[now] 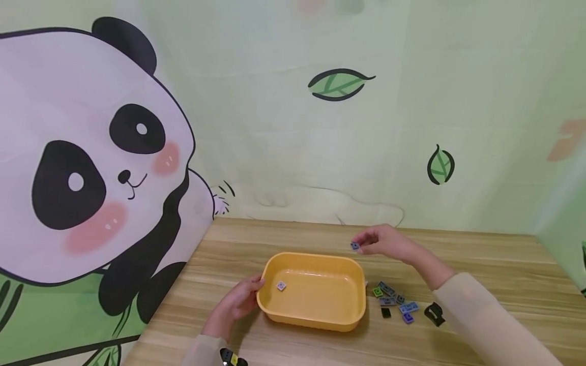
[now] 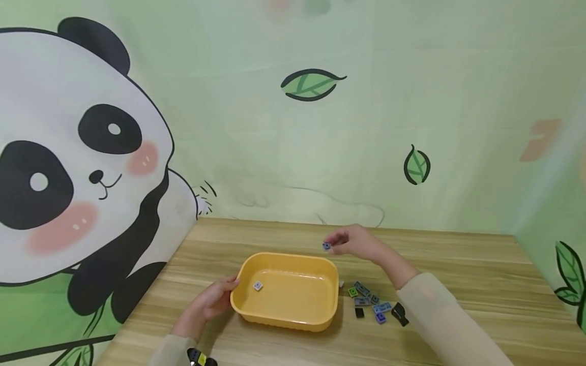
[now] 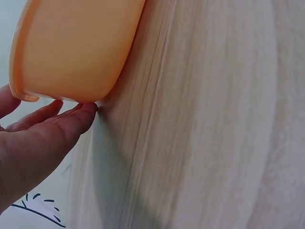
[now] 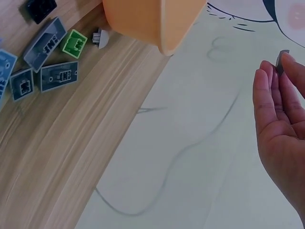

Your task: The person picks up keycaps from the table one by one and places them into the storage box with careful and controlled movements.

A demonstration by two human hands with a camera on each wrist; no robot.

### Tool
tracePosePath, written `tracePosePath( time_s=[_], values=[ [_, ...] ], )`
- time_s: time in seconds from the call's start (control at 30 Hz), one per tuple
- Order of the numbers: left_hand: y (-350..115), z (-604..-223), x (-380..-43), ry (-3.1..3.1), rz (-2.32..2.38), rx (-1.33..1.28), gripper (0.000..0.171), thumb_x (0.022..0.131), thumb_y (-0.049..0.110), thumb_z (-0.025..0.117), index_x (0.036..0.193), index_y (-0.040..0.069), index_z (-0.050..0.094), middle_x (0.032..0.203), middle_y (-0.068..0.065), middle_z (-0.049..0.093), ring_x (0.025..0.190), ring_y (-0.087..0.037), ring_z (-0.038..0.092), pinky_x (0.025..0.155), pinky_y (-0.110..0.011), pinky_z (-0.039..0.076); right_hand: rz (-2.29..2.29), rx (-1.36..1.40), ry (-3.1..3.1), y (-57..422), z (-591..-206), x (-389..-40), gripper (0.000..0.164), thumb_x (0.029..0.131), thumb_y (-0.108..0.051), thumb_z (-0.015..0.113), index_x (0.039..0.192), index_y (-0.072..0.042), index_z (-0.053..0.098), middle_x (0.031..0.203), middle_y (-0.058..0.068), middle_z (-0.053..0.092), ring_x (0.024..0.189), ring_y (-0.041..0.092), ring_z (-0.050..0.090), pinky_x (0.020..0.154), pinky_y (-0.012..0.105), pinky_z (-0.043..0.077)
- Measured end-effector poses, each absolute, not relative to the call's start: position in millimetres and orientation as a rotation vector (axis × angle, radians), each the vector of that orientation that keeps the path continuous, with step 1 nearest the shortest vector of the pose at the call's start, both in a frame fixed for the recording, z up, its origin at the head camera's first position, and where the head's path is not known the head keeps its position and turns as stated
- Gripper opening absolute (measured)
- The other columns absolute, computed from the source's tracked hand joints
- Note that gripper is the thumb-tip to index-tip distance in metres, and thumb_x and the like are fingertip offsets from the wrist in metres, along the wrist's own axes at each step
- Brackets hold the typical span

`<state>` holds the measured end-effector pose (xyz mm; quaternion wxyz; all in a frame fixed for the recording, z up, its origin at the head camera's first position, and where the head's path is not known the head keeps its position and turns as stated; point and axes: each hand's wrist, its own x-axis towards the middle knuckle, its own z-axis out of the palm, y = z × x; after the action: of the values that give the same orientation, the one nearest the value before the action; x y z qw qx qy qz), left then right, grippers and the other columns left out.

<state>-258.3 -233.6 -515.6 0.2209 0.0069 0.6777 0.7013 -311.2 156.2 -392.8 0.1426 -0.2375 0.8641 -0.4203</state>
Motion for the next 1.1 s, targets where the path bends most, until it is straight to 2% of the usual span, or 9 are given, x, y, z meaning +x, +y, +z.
tracePosePath(
  time_s=[0.2,0.47,0.9,1.1],
  values=[
    [-233.9,-514.5,-256.8,1.871,1.944,0.022,0.06,0.11,0.018,0.036,0.157,-0.014,0.015,0.144,-0.022,0.056,0.106,-0.006,0.061,0.09,-0.023,0.053,-1.209,-0.696,2.494,151.2,-392.4,-315.5,0.03,0.095,-0.012,0.069,0.121,0.003,0.069,0.117,0.019,0.073,0.105,0.023,0.069,0.091,0.037,0.06],
    [-236.1,-513.6,-257.0,1.854,1.958,0.038,0.063,0.11,0.019,0.037,0.156,-0.015,0.013,0.133,-0.01,0.064,0.104,-0.005,0.061,0.089,-0.023,0.053,-1.184,-0.737,2.519,139.1,-381.1,-319.6,0.031,0.096,-0.013,0.069,0.122,0.004,0.069,0.117,0.019,0.074,0.104,0.023,0.07,0.092,0.039,0.06],
    [-234.4,-516.2,-256.8,1.868,1.946,0.024,0.062,0.11,0.019,0.037,0.157,-0.014,0.013,0.139,-0.017,0.061,0.105,-0.006,0.061,0.09,-0.023,0.052,-1.206,-0.786,2.445,109.1,-378.7,-321.9,0.029,0.096,-0.011,0.07,0.121,0.002,0.07,0.112,0.017,0.075,0.099,0.016,0.068,0.092,0.035,0.059],
    [-232.8,-516.3,-257.9,1.886,1.925,0.008,0.061,0.111,0.019,0.035,0.158,-0.013,0.013,0.152,-0.031,0.045,0.109,-0.008,0.06,0.091,-0.023,0.052,-1.216,-0.815,2.414,95.2,-380.9,-325.0,0.03,0.095,-0.01,0.069,0.122,0.003,0.07,0.113,0.017,0.075,0.1,0.017,0.069,0.093,0.035,0.059]
  ],
)
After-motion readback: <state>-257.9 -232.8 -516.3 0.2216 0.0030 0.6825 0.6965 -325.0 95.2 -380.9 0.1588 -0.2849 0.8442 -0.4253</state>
